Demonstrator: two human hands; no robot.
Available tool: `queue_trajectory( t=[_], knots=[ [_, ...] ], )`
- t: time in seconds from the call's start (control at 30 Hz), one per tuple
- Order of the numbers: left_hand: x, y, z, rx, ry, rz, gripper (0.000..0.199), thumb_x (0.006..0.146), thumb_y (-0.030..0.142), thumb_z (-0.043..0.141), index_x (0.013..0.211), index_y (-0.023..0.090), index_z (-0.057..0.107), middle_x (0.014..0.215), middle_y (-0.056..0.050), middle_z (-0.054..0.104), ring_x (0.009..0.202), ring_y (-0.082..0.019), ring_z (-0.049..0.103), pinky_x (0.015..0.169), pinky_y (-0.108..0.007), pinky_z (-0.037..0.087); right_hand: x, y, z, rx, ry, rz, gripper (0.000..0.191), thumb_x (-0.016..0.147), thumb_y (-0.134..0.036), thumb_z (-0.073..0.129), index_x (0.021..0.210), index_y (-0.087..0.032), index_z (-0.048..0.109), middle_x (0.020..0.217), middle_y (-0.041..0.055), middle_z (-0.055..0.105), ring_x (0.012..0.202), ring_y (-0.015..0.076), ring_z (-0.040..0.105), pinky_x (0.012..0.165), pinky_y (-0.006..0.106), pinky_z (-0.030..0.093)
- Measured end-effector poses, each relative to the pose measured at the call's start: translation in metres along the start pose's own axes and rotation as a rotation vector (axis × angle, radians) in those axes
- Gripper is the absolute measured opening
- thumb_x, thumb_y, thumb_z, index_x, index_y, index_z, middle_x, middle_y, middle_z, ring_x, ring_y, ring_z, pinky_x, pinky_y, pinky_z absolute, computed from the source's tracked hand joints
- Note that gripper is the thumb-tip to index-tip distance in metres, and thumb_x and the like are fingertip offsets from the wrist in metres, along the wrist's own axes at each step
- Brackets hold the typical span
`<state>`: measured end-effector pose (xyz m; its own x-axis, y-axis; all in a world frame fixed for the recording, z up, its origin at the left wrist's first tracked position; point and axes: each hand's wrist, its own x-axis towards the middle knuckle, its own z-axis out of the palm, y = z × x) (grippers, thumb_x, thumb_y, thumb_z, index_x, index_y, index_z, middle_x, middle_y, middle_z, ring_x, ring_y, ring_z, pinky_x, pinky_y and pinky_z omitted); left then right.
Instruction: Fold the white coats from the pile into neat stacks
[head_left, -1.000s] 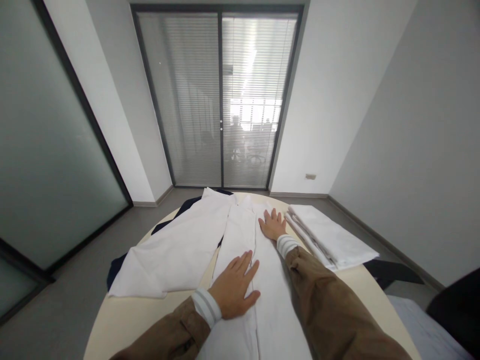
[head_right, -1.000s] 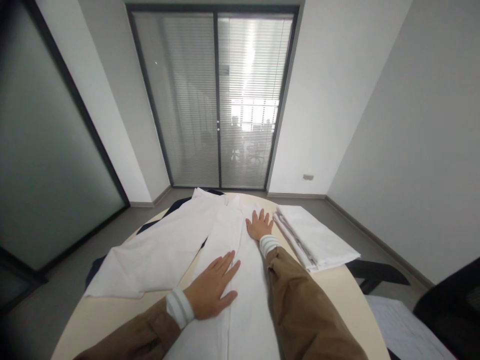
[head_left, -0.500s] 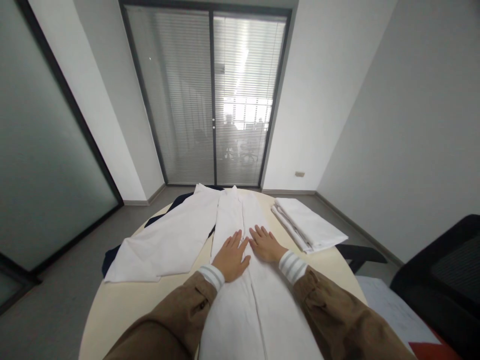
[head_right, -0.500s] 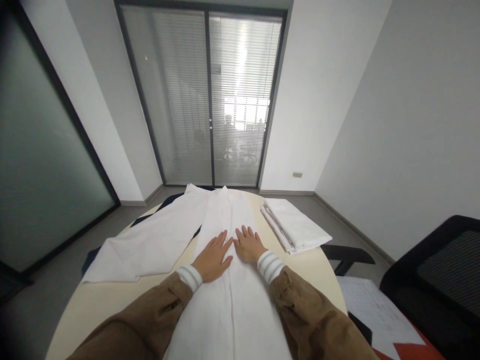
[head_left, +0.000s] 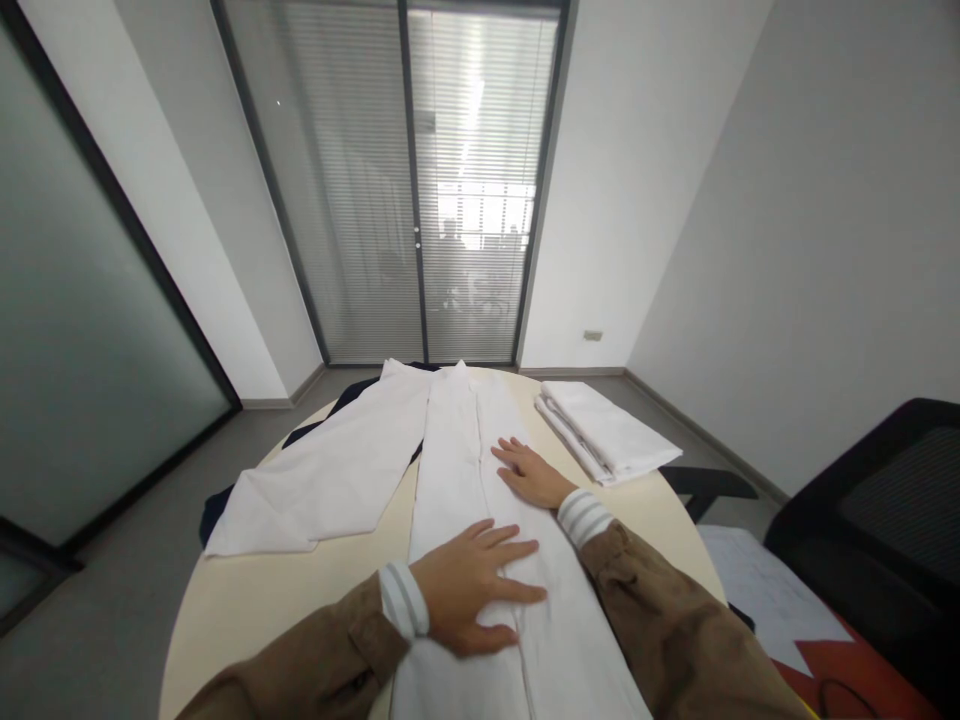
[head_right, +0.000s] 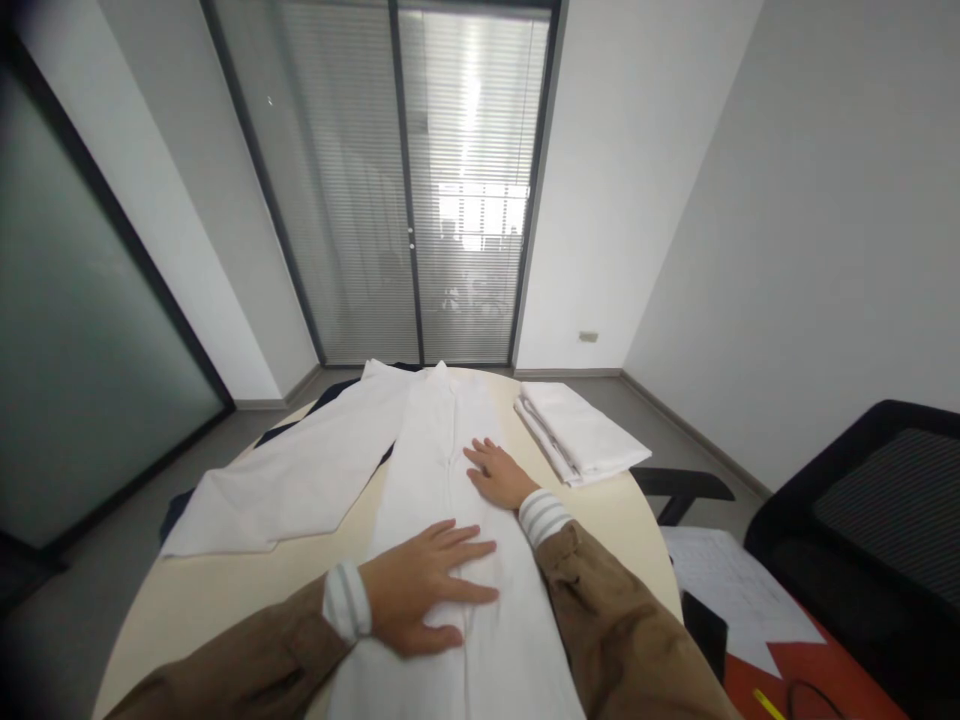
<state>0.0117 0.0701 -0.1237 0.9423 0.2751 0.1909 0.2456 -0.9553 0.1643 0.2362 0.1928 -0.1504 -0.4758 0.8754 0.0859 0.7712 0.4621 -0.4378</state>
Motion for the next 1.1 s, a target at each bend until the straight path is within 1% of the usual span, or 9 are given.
queue_trajectory(
  t=[0.1, 0.17, 0.23, 0.4, 0.5, 0.63, 0.77, 0.93, 1.1],
  knots=[
    [0.005, -0.001, 0.001, 0.053, 0.084, 0.132, 0.033, 0.095, 0.047, 0.054, 0.121, 0.03, 0.063, 0.137, -0.002, 0.06, 0.122, -0.024, 0.058, 0.091, -0.037, 0.05, -0.004, 0.007, -0.002, 0.061, 0.055, -0.079, 0.055, 0.096, -0.041, 0.047, 0.144, -0.015, 0.051, 0.154, 0.0134, 0.04, 0.148, 0.0293, 0.028, 0.12, 0.05, 0.024],
    [0.008, 0.0, 0.001, 0.118, 0.13, 0.2, 0.021, 0.099, 0.038, 0.051, 0.109, 0.028, 0.067, 0.124, 0.001, 0.068, 0.102, -0.016, 0.065, 0.072, -0.027, 0.05, -0.006, 0.007, -0.002, 0.062, 0.08, -0.089, 0.053, 0.095, -0.039, 0.049, 0.142, -0.015, 0.053, 0.153, 0.0137, 0.043, 0.147, 0.03, 0.03, 0.12, 0.051, 0.025],
    [0.01, 0.003, 0.0, 0.153, 0.145, 0.231, 0.02, 0.1, 0.03, 0.049, 0.102, 0.027, 0.068, 0.116, 0.002, 0.071, 0.091, -0.013, 0.065, 0.062, -0.024, 0.047, -0.007, 0.005, -0.002, 0.047, 0.084, -0.084, 0.053, 0.095, -0.038, 0.049, 0.142, -0.015, 0.054, 0.152, 0.0138, 0.043, 0.146, 0.0302, 0.031, 0.119, 0.052, 0.026],
    [0.005, 0.014, 0.0, -0.023, 0.055, 0.184, 0.035, 0.092, 0.049, 0.056, 0.118, 0.027, 0.064, 0.125, -0.002, 0.067, 0.102, -0.019, 0.062, 0.074, -0.03, 0.05, -0.009, 0.0, -0.003, 0.001, 0.075, -0.059, 0.053, 0.096, -0.039, 0.046, 0.143, -0.016, 0.052, 0.154, 0.0122, 0.042, 0.147, 0.0291, 0.029, 0.12, 0.051, 0.026],
    [0.002, 0.021, 0.008, -0.068, 0.01, 0.208, 0.039, 0.089, 0.056, 0.06, 0.118, 0.031, 0.065, 0.131, 0.001, 0.063, 0.104, -0.019, 0.062, 0.073, -0.032, 0.049, -0.01, 0.0, -0.003, -0.006, 0.066, -0.042, 0.053, 0.096, -0.039, 0.045, 0.145, -0.019, 0.05, 0.155, 0.0101, 0.041, 0.148, 0.0287, 0.028, 0.12, 0.052, 0.025],
    [0.004, 0.028, 0.017, -0.037, 0.058, 0.242, 0.023, 0.095, 0.048, 0.057, 0.102, 0.031, 0.069, 0.124, 0.008, 0.067, 0.097, -0.014, 0.062, 0.062, -0.029, 0.044, -0.009, 0.002, -0.002, -0.021, 0.062, -0.04, 0.053, 0.097, -0.04, 0.043, 0.145, -0.019, 0.05, 0.155, 0.0096, 0.04, 0.148, 0.0284, 0.027, 0.12, 0.051, 0.025],
    [0.007, 0.032, 0.013, -0.026, 0.105, 0.253, 0.023, 0.099, 0.036, 0.052, 0.086, 0.027, 0.068, 0.113, 0.01, 0.071, 0.09, -0.012, 0.062, 0.057, -0.029, 0.04, -0.009, 0.003, -0.002, -0.025, 0.057, -0.043, 0.053, 0.098, -0.042, 0.042, 0.146, -0.019, 0.049, 0.155, 0.01, 0.04, 0.148, 0.0285, 0.027, 0.12, 0.051, 0.025],
    [0.008, 0.036, 0.003, -0.088, 0.076, 0.257, 0.025, 0.099, 0.038, 0.051, 0.086, 0.022, 0.065, 0.117, 0.009, 0.071, 0.096, -0.012, 0.062, 0.066, -0.029, 0.045, -0.009, 0.005, -0.003, -0.028, 0.05, -0.065, 0.055, 0.099, -0.044, 0.041, 0.146, -0.017, 0.049, 0.156, 0.0102, 0.04, 0.148, 0.0282, 0.026, 0.12, 0.049, 0.025],
    [0.006, 0.035, 0.008, -0.116, 0.032, 0.27, 0.018, 0.098, 0.038, 0.054, 0.102, 0.029, 0.068, 0.129, 0.008, 0.065, 0.102, -0.014, 0.062, 0.072, -0.029, 0.046, -0.009, 0.006, -0.002, -0.021, 0.055, -0.073, 0.054, 0.099, -0.045, 0.04, 0.146, -0.019, 0.049, 0.155, 0.0103, 0.04, 0.148, 0.0284, 0.026, 0.12, 0.05, 0.025]
  ],
)
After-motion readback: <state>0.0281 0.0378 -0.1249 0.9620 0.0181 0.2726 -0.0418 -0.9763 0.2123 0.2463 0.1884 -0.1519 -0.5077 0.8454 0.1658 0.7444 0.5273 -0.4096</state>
